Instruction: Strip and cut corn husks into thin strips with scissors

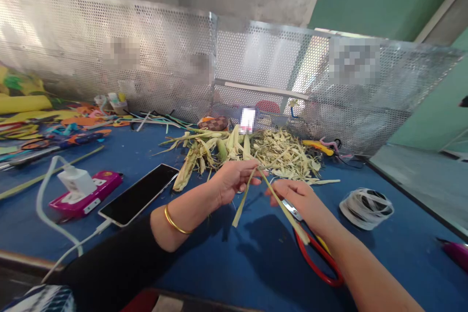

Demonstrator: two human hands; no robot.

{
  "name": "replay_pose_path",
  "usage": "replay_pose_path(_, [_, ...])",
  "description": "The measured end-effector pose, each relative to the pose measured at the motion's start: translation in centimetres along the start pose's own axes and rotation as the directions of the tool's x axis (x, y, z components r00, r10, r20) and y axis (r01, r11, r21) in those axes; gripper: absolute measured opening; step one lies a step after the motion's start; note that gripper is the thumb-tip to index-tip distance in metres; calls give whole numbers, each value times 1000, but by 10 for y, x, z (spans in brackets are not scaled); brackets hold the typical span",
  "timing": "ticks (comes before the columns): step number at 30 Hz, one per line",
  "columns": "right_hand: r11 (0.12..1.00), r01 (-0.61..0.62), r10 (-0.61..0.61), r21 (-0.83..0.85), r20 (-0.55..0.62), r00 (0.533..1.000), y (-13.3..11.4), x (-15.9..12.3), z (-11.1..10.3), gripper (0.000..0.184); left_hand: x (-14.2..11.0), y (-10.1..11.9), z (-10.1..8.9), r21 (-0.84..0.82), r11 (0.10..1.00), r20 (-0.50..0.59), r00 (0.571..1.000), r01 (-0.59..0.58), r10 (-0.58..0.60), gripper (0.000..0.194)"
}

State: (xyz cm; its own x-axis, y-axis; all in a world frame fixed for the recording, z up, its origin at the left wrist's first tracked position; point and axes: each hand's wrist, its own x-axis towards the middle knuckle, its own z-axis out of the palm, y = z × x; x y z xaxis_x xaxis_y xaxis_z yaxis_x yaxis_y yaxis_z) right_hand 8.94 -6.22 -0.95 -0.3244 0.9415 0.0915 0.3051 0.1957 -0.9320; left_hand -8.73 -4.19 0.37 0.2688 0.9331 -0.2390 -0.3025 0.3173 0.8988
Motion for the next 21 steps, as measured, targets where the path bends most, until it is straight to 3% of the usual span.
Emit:
replay_pose_path(4, [928,-45,114,371,-166,980,6,7,2,39,-2,-5,1,106,994,34,999,25,-29,31])
replay_pose_path(9, [895,40,96,444,-279,955,11,10,12,35,-2,-16,5,289,955,74,996,-69,49,28])
replay_pose_path(13, [924,100,58,370,-393,918,18,14,16,36,-2,-20,7,336,935,115,990,-111,76,26])
replay_pose_path(16, [961,59,49,269,-379,924,20,15,12,40,-3,-20,8,361,924,82,992,-123,100,24])
replay_pose_path(19, [996,9,-45,-91,-402,915,16,10,3,49,-5,-16,8,389,910,46,990,-143,136,21])
replay_pose_path(21, [928,49,-242,-369,-495,834,10,5,-2,47,-7,-14,9,413,896,66,986,-166,152,22])
